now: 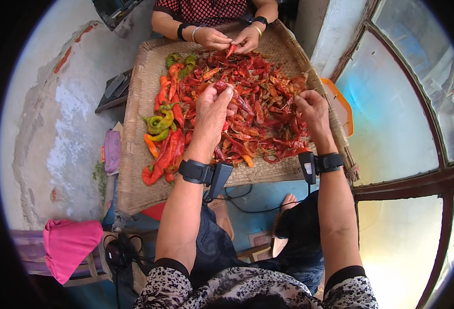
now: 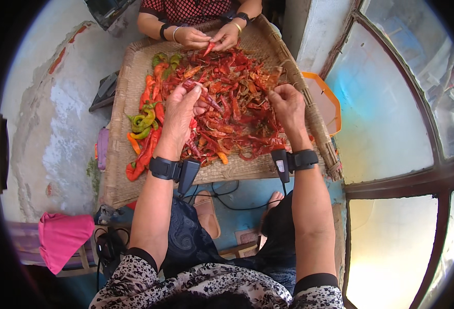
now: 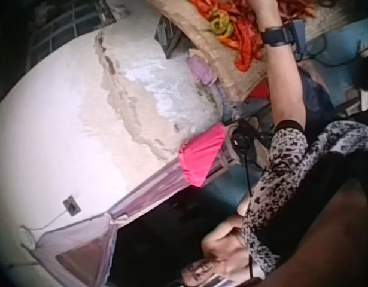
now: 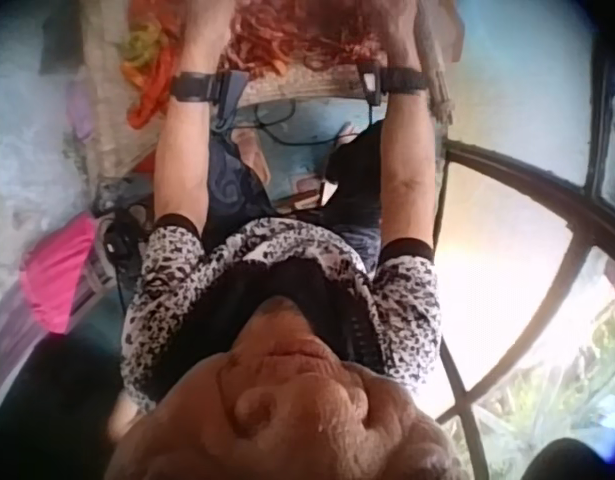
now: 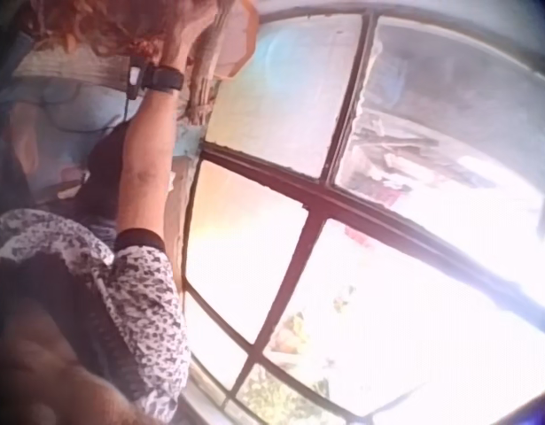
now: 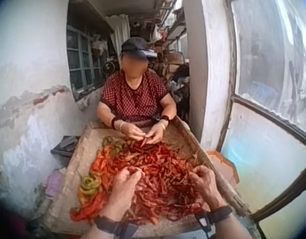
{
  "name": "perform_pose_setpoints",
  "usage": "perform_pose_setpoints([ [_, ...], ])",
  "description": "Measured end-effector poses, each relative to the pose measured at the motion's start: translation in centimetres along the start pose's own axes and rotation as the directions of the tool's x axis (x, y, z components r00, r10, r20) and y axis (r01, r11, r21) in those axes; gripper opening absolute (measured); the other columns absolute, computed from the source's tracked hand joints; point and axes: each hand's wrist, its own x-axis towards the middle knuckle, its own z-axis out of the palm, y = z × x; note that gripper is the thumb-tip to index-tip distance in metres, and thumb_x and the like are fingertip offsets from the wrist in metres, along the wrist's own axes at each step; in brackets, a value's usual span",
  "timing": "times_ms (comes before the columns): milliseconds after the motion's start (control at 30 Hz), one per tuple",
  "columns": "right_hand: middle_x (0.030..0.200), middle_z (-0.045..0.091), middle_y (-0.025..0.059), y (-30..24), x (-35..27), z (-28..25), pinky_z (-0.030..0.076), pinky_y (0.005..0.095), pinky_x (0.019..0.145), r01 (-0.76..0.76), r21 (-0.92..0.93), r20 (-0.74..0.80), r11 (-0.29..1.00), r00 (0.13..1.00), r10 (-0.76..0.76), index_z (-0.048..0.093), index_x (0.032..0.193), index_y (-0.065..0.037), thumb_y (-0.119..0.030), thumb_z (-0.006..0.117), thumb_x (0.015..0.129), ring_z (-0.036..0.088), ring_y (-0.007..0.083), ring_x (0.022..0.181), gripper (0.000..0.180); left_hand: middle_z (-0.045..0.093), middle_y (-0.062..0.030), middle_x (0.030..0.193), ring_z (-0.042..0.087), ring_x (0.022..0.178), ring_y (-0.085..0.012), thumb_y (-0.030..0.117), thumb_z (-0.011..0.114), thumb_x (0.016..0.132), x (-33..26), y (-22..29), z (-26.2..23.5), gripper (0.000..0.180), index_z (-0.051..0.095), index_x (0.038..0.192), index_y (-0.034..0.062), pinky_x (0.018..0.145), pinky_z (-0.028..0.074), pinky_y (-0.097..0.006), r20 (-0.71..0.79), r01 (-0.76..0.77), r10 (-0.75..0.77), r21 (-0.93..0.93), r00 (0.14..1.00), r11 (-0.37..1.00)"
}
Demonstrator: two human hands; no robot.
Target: The person sorts through a pile of dried peppers on a woven tray, pulling off the stems and breaking the skins to shake out the seeds. They move the peppers around the tray, occasionally setting aside green peppers while working through the pile.
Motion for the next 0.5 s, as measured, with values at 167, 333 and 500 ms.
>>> perform_pose_setpoints([
  [167,0.072,0.054,-0.0014,1.9,0.7,-3.6,0.041,0.0187,0.048,-0.203,0.836,-0.047,0.51,0.899,0.435,0.055,0.088,-0.006,-0.012,0.062,0.086,0.051,0.0074,0.059,0.01,0.063,-0.0027,0.089,0.057,0.069,-0.0078,0.021,0.056,0.09,0.1,-0.4,0.4,0.018,0.058,0.1,0.0062,0.061,0.047,-0.021,0.025,-0.005,0.006,-0.006,1.0,1.0],
  [333,0.074,0.056,0.0002,2.0,1.1,-3.8,0.044,0.0199,0.05,-0.185,0.859,-0.062,0.477,0.887,0.457,0.055,0.089,-0.006,-0.012,0.063,0.085,0.054,0.0093,0.062,0.01,0.063,-0.0027,0.089,0.057,0.069,-0.0074,0.021,0.056,0.091,0.5,-0.7,0.4,0.018,0.058,0.101,0.0061,0.06,0.047,-0.02,0.02,0.004,-0.004,-0.003,1.0,1.0],
  [500,0.077,0.058,0.0027,2.0,1.5,-4.0,0.049,0.0222,0.054,-0.086,0.911,-0.066,0.403,0.935,0.348,0.055,0.089,-0.006,-0.012,0.063,0.085,0.058,0.0115,0.066,0.011,0.062,-0.0026,0.089,0.056,0.068,-0.0071,0.021,0.056,0.091,0.4,-0.6,0.7,0.018,0.058,0.102,0.0065,0.061,0.047,-0.02,0.01,0.03,-0.03,0.006,0.999,1.0],
])
